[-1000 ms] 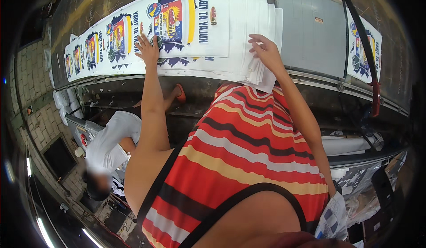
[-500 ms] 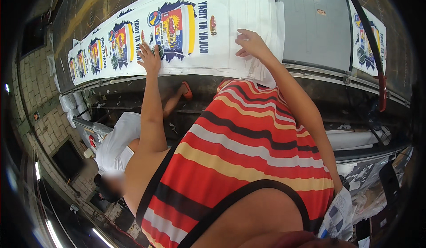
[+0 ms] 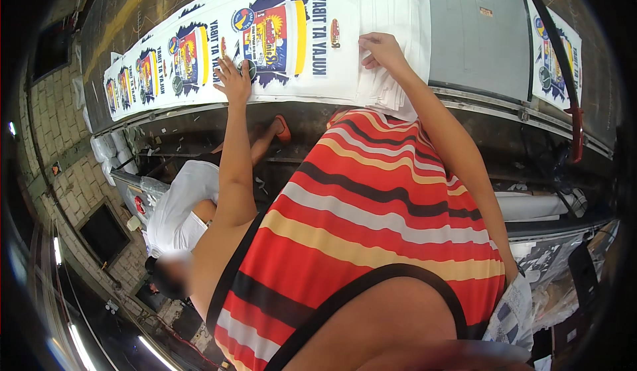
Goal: Cutting individual printed graphics or stickers from a larger sheet using a paper cutter.
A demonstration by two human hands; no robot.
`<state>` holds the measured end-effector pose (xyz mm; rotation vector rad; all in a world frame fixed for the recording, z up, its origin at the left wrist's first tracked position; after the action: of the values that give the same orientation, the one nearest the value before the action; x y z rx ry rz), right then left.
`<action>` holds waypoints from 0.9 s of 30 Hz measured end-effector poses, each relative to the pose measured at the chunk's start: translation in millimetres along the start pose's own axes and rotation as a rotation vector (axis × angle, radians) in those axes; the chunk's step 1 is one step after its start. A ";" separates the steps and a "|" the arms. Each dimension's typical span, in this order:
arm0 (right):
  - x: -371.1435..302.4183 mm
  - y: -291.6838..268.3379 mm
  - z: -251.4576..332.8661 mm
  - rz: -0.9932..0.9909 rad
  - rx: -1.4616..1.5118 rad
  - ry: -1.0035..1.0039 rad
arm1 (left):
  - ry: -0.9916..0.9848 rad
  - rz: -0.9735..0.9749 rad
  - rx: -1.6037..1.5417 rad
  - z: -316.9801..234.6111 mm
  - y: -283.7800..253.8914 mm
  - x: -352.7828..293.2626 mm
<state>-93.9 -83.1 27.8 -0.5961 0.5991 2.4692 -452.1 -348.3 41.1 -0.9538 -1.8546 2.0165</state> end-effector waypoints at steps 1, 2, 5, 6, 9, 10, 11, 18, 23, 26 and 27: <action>1.6 1.5 -0.4 0.015 0.007 -0.003 | 0.012 -0.012 -0.020 -0.4 -1.4 -0.4; 2.5 1.8 -0.7 0.006 -0.034 0.001 | 0.004 0.000 -0.008 0.5 -1.2 -0.6; 4.3 1.7 -0.7 -0.016 -0.084 0.004 | 0.012 -0.011 -0.004 0.6 -2.3 -0.9; 4.4 1.4 -0.8 0.002 -0.085 -0.010 | 0.015 -0.012 -0.005 -0.8 -1.1 -1.5; 3.3 -2.8 -2.0 -0.065 -0.110 0.012 | 0.016 -0.015 -0.002 -2.6 1.8 -1.5; 3.8 -2.2 -1.8 -0.032 -0.098 -0.003 | 0.024 -0.018 -0.015 -4.0 2.1 -1.6; 3.9 -2.0 -2.1 -0.033 -0.098 -0.004 | 0.014 -0.016 -0.001 -3.5 2.6 -1.6; 6.3 -3.5 -5.9 -0.041 -0.061 -0.019 | 0.015 -0.017 0.003 -2.3 1.7 -0.2; 5.2 -4.1 -7.1 -0.027 -0.012 -0.038 | 0.018 -0.002 -0.019 -2.5 -0.2 -1.2; 4.1 -6.2 -8.4 -0.015 0.004 -0.041 | 0.002 0.009 -0.016 -14.1 -8.1 -4.8; 4.1 -7.2 -8.3 0.006 0.013 -0.055 | -0.023 -0.010 -0.054 -21.4 -12.3 -7.1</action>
<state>-90.5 -80.4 16.9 -0.5199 0.5958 2.4773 -436.9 -333.3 55.3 -0.9375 -1.9315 1.9896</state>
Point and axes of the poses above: each hand's wrist, its own x-axis towards the middle knuckle, its own y-axis out of the palm, z = x × y, the point moved 6 cm from there along x, towards the middle knuckle, and after that the axes turned 14 degrees about z, right-handed, at the moved point
